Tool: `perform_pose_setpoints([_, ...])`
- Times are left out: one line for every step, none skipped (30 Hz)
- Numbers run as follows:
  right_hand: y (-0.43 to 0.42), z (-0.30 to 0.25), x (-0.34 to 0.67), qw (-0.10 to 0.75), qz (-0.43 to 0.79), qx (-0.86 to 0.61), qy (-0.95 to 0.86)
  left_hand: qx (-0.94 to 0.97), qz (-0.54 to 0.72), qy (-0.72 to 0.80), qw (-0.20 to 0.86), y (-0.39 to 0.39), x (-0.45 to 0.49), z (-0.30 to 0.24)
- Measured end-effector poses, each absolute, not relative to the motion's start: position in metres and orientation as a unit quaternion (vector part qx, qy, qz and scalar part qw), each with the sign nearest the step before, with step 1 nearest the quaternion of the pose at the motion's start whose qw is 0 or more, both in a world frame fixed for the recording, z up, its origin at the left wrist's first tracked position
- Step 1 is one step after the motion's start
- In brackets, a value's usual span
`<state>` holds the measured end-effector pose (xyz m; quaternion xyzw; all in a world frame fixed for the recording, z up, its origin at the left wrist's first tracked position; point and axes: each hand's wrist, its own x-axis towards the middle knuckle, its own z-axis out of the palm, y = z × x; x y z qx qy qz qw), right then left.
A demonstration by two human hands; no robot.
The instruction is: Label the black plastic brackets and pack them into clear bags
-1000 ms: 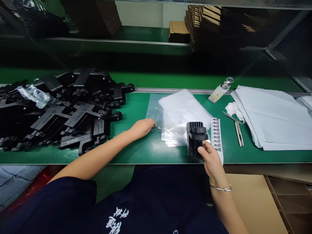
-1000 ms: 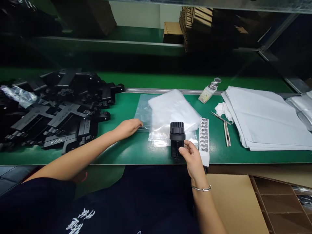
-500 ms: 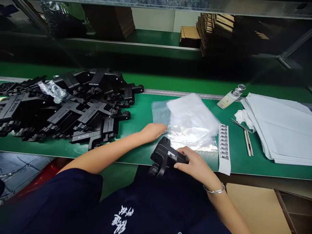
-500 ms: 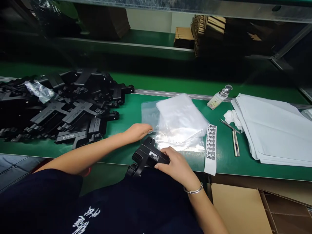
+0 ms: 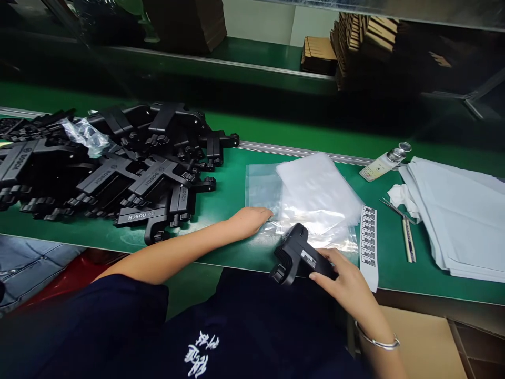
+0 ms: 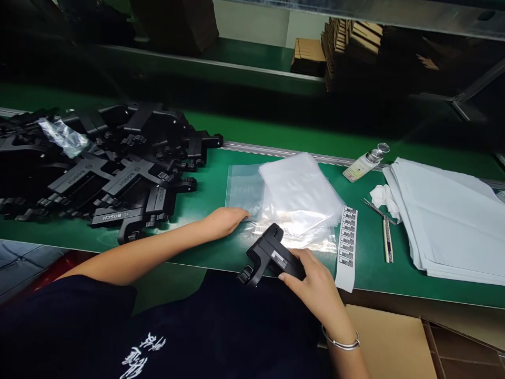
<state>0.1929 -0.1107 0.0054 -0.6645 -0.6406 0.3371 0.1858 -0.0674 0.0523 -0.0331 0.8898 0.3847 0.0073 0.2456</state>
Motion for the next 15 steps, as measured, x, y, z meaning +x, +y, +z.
perform_pose_setpoints([-0.111,0.007,0.192,0.188,0.342,-0.664,-0.638,0.888,0.011,0.384,0.253,0.052,-0.068,-0.033])
perform_pose_setpoints([-0.111,0.009,0.19,0.191,0.35,-0.66,-0.636,0.885,0.015,0.385,0.26,0.051,-0.067,-0.032])
perform_pose_setpoints([-0.109,0.011,0.187,0.195,0.364,-0.652,-0.636,0.882,0.021,0.388,0.267,0.052,-0.066,-0.031])
perform_pose_setpoints([-0.106,0.012,0.182,0.199,0.384,-0.639,-0.636,0.878,0.028,0.39,0.274,0.053,-0.064,-0.03])
perform_pose_setpoints([-0.102,0.013,0.176,0.203,0.41,-0.622,-0.635,0.875,0.034,0.39,0.283,0.054,-0.062,-0.03])
perform_pose_setpoints([-0.097,0.012,0.17,0.209,0.442,-0.604,-0.63,0.873,0.039,0.387,0.295,0.056,-0.06,-0.03])
perform_pose_setpoints([-0.092,0.011,0.164,0.215,0.478,-0.584,-0.62,0.871,0.043,0.38,0.309,0.059,-0.059,-0.031])
perform_pose_setpoints([-0.087,0.008,0.16,0.224,0.512,-0.569,-0.603,0.869,0.044,0.371,0.325,0.061,-0.059,-0.032])
perform_pose_setpoints([-0.084,0.005,0.158,0.235,0.541,-0.559,-0.582,0.867,0.042,0.36,0.342,0.063,-0.06,-0.033])
perform_pose_setpoints([-0.081,0.0,0.158,0.246,0.558,-0.56,-0.561,0.865,0.038,0.35,0.359,0.064,-0.063,-0.033])
perform_pose_setpoints([-0.079,-0.004,0.159,0.254,0.559,-0.571,-0.545,0.862,0.034,0.341,0.373,0.064,-0.065,-0.033])
perform_pose_setpoints([-0.079,-0.008,0.161,0.258,0.54,-0.593,-0.539,0.86,0.035,0.336,0.382,0.063,-0.068,-0.031])
perform_pose_setpoints([-0.08,-0.011,0.163,0.256,0.5,-0.623,-0.544,0.859,0.041,0.337,0.383,0.06,-0.071,-0.029])
perform_pose_setpoints([-0.081,-0.014,0.164,0.248,0.443,-0.655,-0.559,0.86,0.051,0.343,0.375,0.055,-0.072,-0.025])
perform_pose_setpoints([-0.083,-0.015,0.165,0.236,0.376,-0.683,-0.58,0.862,0.063,0.351,0.359,0.05,-0.072,-0.021])
